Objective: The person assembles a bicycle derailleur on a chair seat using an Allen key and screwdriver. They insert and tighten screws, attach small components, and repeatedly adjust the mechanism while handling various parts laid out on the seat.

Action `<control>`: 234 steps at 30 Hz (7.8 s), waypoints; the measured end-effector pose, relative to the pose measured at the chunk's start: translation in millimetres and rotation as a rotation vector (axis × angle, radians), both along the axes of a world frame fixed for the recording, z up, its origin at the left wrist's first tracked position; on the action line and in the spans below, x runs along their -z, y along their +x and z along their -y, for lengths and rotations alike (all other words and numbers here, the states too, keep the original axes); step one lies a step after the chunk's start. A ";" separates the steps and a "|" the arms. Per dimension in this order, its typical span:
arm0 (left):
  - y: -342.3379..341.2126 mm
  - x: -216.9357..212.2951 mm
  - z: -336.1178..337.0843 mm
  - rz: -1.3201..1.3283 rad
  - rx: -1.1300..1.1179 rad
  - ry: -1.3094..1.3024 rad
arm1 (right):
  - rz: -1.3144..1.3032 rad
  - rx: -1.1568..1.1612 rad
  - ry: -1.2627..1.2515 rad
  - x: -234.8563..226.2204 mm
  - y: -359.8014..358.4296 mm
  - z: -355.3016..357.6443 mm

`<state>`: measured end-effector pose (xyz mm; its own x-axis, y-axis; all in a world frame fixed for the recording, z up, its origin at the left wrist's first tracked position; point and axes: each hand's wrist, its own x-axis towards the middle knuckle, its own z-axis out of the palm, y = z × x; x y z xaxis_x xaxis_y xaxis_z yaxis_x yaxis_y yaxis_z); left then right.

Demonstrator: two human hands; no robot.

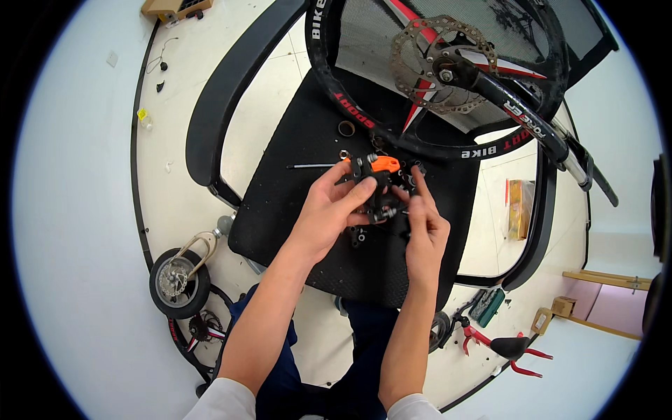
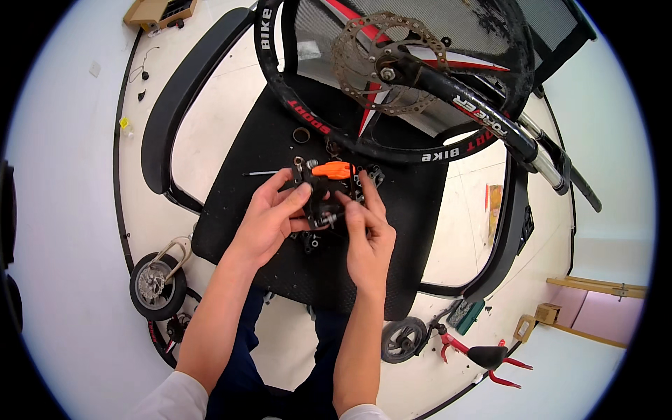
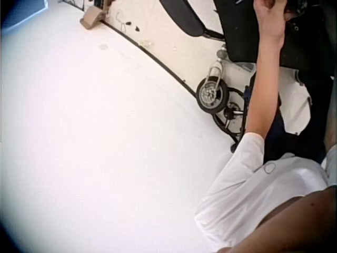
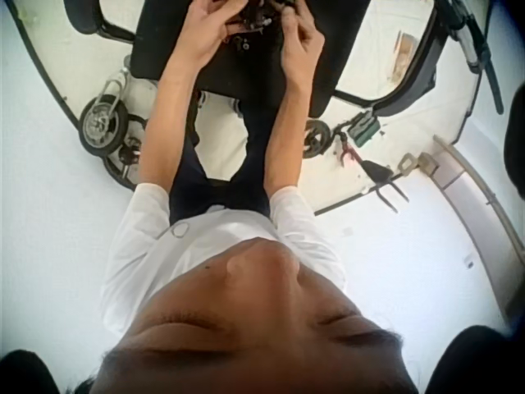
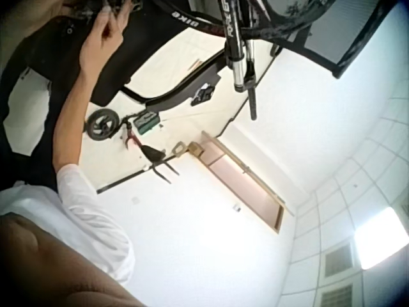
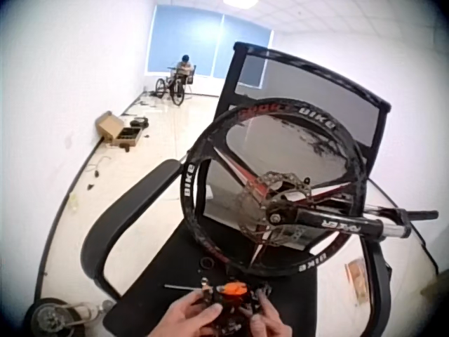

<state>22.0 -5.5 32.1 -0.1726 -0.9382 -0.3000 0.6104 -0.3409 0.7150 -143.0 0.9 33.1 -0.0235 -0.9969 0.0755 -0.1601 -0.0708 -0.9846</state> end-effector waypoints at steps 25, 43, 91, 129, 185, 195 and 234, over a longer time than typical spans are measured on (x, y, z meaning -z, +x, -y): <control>-8.9 5.7 -2.6 0.216 -0.045 0.046 | -0.149 0.206 0.010 0.1 -0.1 -0.8; -10.5 12.4 1.1 0.172 -0.121 -0.054 | 0.147 -0.017 0.275 4.8 -6.7 -1.0; -7.8 24.5 -11.4 0.407 0.067 -0.144 | 0.201 -0.132 0.346 14.9 -17.0 6.2; -3.1 27.9 -12.9 0.589 -0.118 -0.046 | -0.709 0.002 0.018 23.2 -27.9 1.7; 6.1 17.2 -9.0 0.356 0.016 0.166 | 0.313 -0.014 0.104 3.6 -49.2 2.6; -17.9 15.9 -12.1 0.304 -0.093 0.032 | 0.847 0.285 0.143 18.5 -12.4 4.7; -27.6 15.6 -14.9 0.520 -0.144 -0.187 | 0.770 0.319 0.213 15.4 -13.5 7.7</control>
